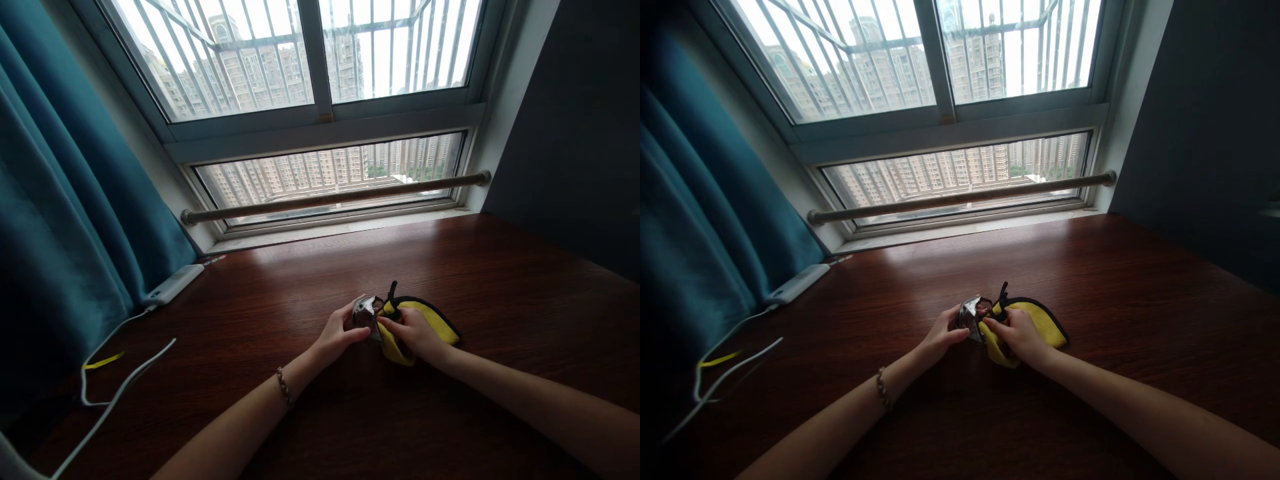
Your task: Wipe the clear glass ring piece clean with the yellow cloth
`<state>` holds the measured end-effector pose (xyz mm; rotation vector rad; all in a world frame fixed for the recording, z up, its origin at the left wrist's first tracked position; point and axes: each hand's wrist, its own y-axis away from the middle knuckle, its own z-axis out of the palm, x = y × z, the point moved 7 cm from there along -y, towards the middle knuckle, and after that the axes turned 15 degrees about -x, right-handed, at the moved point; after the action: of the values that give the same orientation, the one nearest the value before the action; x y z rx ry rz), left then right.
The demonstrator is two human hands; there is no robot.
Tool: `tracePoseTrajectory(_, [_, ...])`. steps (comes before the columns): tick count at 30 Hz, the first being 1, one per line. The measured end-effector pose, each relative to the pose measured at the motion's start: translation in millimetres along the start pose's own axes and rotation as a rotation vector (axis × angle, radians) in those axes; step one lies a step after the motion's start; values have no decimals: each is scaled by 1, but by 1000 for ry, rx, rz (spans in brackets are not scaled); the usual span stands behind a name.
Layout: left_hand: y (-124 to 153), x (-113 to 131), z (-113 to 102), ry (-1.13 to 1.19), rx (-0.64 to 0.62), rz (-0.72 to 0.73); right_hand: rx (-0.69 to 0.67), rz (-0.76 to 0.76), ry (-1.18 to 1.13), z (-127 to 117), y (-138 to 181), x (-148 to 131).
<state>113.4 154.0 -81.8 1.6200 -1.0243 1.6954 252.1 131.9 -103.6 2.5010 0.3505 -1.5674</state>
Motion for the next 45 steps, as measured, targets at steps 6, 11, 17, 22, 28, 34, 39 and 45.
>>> tracePoseTrajectory(6, [0,0,0,-357,-43,-14,-140,109,-196,8,-5,6])
tracePoseTrajectory(11, [2,2,11,-337,-99,56,-41,72,-73,0,-6,1])
tracePoseTrajectory(17, [1,-8,12,-198,-61,33,52,56,52,-6,-8,8])
tracePoseTrajectory(22, [-1,-1,-4,-407,20,49,53,17,46,-4,-5,5])
tracePoseTrajectory(28, [-4,7,5,-598,-127,35,11,-54,48,-2,-3,-2])
tracePoseTrajectory(34, [3,13,11,-505,-31,154,52,26,30,-5,-6,0])
tracePoseTrajectory(39, [4,7,9,-285,32,126,86,69,43,-5,-5,5])
tracePoseTrajectory(45, [0,-2,6,-64,-42,55,32,44,5,-3,-3,7])
